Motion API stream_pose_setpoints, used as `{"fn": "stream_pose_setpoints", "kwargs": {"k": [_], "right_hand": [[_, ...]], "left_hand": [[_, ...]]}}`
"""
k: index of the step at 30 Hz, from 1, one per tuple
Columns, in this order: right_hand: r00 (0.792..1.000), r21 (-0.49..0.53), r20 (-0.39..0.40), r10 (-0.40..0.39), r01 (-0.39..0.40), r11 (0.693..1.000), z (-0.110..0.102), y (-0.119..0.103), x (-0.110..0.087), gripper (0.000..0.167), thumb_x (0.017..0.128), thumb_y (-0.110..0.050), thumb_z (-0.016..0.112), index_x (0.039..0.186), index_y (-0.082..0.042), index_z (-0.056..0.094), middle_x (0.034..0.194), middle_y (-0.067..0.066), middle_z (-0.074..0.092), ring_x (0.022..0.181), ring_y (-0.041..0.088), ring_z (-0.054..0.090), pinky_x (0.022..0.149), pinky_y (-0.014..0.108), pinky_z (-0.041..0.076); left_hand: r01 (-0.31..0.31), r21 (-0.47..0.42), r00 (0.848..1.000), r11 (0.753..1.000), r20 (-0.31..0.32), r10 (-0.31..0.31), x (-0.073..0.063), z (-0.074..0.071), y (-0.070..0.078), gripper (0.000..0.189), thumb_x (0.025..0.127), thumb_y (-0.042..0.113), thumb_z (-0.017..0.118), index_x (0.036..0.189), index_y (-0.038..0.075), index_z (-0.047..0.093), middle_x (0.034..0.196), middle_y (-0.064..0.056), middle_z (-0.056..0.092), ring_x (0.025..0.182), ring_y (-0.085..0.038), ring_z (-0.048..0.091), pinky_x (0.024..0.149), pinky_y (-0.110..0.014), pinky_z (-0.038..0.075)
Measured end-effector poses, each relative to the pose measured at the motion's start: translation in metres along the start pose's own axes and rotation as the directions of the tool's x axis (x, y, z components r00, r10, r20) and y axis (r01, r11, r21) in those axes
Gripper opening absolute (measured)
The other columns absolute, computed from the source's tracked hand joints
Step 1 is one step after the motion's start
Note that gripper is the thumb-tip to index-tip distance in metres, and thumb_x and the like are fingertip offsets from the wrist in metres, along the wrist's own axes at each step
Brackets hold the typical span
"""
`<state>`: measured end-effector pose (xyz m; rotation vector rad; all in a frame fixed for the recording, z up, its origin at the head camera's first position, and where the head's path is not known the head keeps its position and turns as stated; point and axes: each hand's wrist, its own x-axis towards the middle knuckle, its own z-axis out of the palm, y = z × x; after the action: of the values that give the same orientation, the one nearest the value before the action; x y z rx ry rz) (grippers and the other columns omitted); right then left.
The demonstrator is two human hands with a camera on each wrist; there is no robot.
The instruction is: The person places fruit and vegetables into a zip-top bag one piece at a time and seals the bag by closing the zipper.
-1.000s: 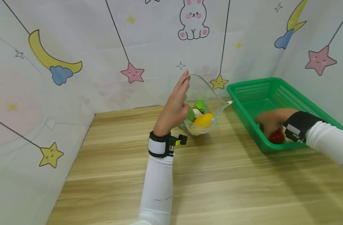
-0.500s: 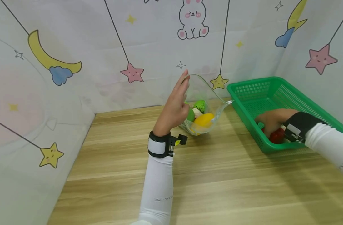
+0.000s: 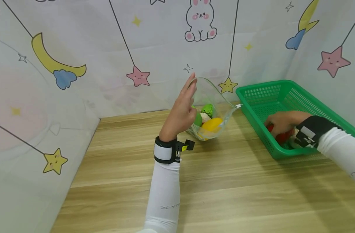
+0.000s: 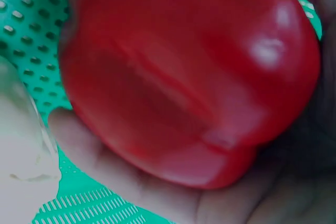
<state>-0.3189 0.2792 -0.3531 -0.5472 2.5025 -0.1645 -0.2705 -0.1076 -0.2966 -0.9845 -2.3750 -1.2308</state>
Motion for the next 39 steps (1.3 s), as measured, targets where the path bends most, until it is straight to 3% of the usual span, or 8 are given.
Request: {"fn": "stream_pose_setpoints", "kwargs": {"k": [6, 10, 14, 17, 23, 27, 35, 39], "right_hand": [[0.997, 0.084, -0.078, 0.022, -0.015, 0.996, -0.014, 0.009, -0.012, 0.056, 0.090, -0.028, 0.066, 0.138, -0.004, 0.053, 0.120, 0.030, 0.056, 0.079, 0.025, 0.064, 0.050, 0.038, 0.056], [0.974, 0.094, -0.221, 0.045, -0.025, 0.995, -0.025, 0.015, -0.017, 0.052, 0.089, -0.031, 0.070, 0.128, -0.002, 0.051, 0.108, 0.028, 0.060, 0.075, 0.028, 0.065, 0.049, 0.039, 0.057], [0.909, 0.009, -0.417, 0.026, -0.024, 1.000, -0.035, 0.019, -0.016, 0.054, 0.084, -0.033, 0.076, 0.118, 0.003, 0.054, 0.100, 0.023, 0.064, 0.076, 0.030, 0.064, 0.056, 0.042, 0.056], [0.862, -0.036, -0.506, 0.020, -0.044, 0.998, -0.044, 0.021, -0.017, 0.053, 0.084, -0.033, 0.075, 0.114, 0.007, 0.056, 0.099, 0.023, 0.066, 0.080, 0.031, 0.063, 0.062, 0.043, 0.055], [0.819, 0.025, -0.570, 0.062, -0.058, 0.998, -0.068, 0.017, -0.024, 0.050, 0.091, -0.034, 0.067, 0.117, 0.006, 0.051, 0.101, 0.028, 0.063, 0.085, 0.037, 0.060, 0.061, 0.043, 0.055], [0.777, 0.079, -0.622, 0.093, -0.056, 0.995, -0.082, 0.008, -0.032, 0.052, 0.094, -0.034, 0.063, 0.123, 0.007, 0.047, 0.111, 0.033, 0.058, 0.095, 0.046, 0.055, 0.062, 0.046, 0.056], [0.652, 0.155, -0.749, 0.118, -0.001, 0.988, -0.099, -0.029, -0.054, 0.062, 0.095, -0.028, 0.063, 0.139, 0.008, 0.038, 0.133, 0.038, 0.045, 0.116, 0.057, 0.041, 0.077, 0.071, 0.051], [0.594, 0.150, -0.798, 0.102, 0.032, 0.988, -0.107, -0.050, -0.062, 0.063, 0.095, -0.025, 0.064, 0.143, 0.006, 0.037, 0.138, 0.036, 0.044, 0.123, 0.057, 0.039, 0.085, 0.075, 0.047]], "left_hand": [[-0.015, -0.003, 1.000, 1.000, -0.002, 0.015, 0.001, 0.002, 0.000, 0.086, 0.078, -0.027, 0.032, 0.160, 0.000, 0.021, 0.172, 0.000, 0.000, 0.155, -0.020, 0.025, 0.116, -0.036, 0.040], [-0.016, -0.007, 1.000, 1.000, -0.001, 0.016, 0.001, 0.002, 0.000, 0.086, 0.078, -0.027, 0.032, 0.159, 0.000, 0.021, 0.172, 0.000, 0.000, 0.155, -0.020, 0.024, 0.116, -0.037, 0.040], [-0.010, -0.012, 1.000, 1.000, 0.003, 0.011, 0.001, 0.003, 0.000, 0.086, 0.078, -0.028, 0.032, 0.159, -0.001, 0.021, 0.172, -0.003, 0.001, 0.155, -0.020, 0.024, 0.116, -0.036, 0.040], [-0.010, -0.014, 1.000, 1.000, 0.010, 0.010, 0.002, 0.004, 0.000, 0.086, 0.078, -0.028, 0.032, 0.159, -0.001, 0.020, 0.172, -0.002, 0.000, 0.155, -0.020, 0.024, 0.116, -0.036, 0.039], [0.000, 0.024, 1.000, 1.000, 0.003, 0.000, 0.001, 0.003, 0.002, 0.085, 0.079, -0.027, 0.034, 0.159, -0.001, 0.023, 0.172, -0.002, 0.002, 0.154, -0.024, 0.028, 0.115, -0.034, 0.040], [0.005, 0.042, 1.000, 0.999, 0.000, -0.005, 0.000, 0.002, 0.002, 0.084, 0.079, -0.027, 0.034, 0.159, -0.001, 0.024, 0.172, -0.003, 0.002, 0.154, -0.025, 0.029, 0.115, -0.034, 0.041], [0.001, 0.021, 1.000, 1.000, 0.007, -0.002, 0.001, 0.002, 0.003, 0.085, 0.079, -0.026, 0.034, 0.159, 0.000, 0.022, 0.172, -0.002, 0.002, 0.154, -0.026, 0.028, 0.115, -0.037, 0.040], [-0.001, 0.018, 1.000, 1.000, 0.004, 0.001, 0.002, 0.002, 0.002, 0.085, 0.080, -0.026, 0.034, 0.159, 0.000, 0.022, 0.172, -0.002, 0.002, 0.154, -0.026, 0.028, 0.116, -0.038, 0.040]]}}
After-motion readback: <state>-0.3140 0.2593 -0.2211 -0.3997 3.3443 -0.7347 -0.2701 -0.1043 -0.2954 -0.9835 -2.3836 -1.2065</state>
